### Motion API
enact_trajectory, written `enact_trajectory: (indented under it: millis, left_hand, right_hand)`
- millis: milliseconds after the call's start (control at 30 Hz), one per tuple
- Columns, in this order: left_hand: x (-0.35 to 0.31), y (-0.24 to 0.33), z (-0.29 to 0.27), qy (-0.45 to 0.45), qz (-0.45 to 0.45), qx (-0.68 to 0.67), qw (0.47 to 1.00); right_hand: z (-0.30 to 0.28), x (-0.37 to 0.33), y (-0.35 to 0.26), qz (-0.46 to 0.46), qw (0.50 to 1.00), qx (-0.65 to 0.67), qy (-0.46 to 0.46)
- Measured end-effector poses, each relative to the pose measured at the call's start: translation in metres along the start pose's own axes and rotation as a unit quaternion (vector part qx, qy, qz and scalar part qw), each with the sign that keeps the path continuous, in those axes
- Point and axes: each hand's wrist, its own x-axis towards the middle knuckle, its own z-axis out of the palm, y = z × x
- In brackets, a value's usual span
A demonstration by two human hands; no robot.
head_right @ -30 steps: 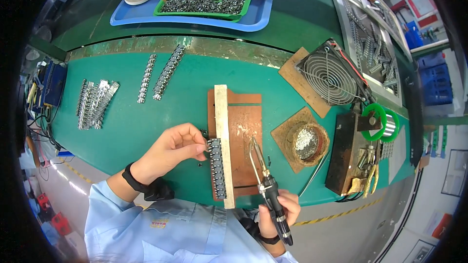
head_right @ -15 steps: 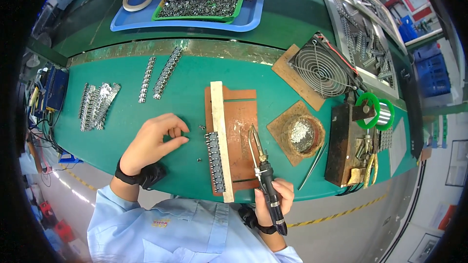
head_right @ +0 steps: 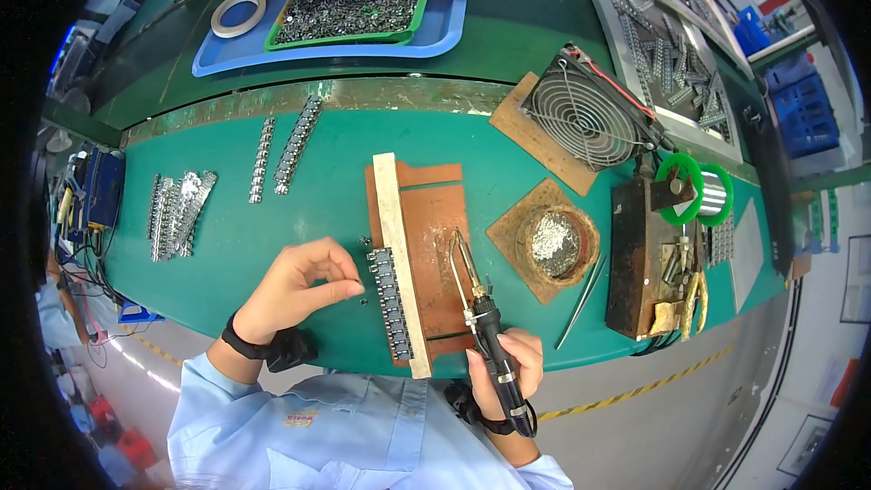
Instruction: Soldering small electronic components onto a metal base at a workbench.
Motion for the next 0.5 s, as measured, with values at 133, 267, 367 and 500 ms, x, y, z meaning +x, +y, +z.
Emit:
enact_trajectory:
  millis: [133, 267, 367, 500]
  left_hand:
    - [0.002, -0.001, 0.005, -0.001, -0.05, -0.157, 0.986]
    - [0.002, 0.005, 0.007, 0.02, -0.08, -0.184, 0.979]
    - [0.004, 0.0, 0.006, 0.012, -0.067, -0.19, 0.979]
    - [0.007, -0.007, 0.007, -0.003, -0.055, -0.18, 0.982]
  right_hand:
    - [0.0, 0.001, -0.001, 0.002, 1.0, 0.004, 0.0]
    - [0.001, 0.003, 0.001, -0.014, 1.0, 0.004, 0.024]
    - [0.001, 0.004, 0.001, -0.018, 1.0, 0.002, 0.023]
    - [0.0, 0.006, 0.0, -0.024, 1.0, -0.002, 0.017]
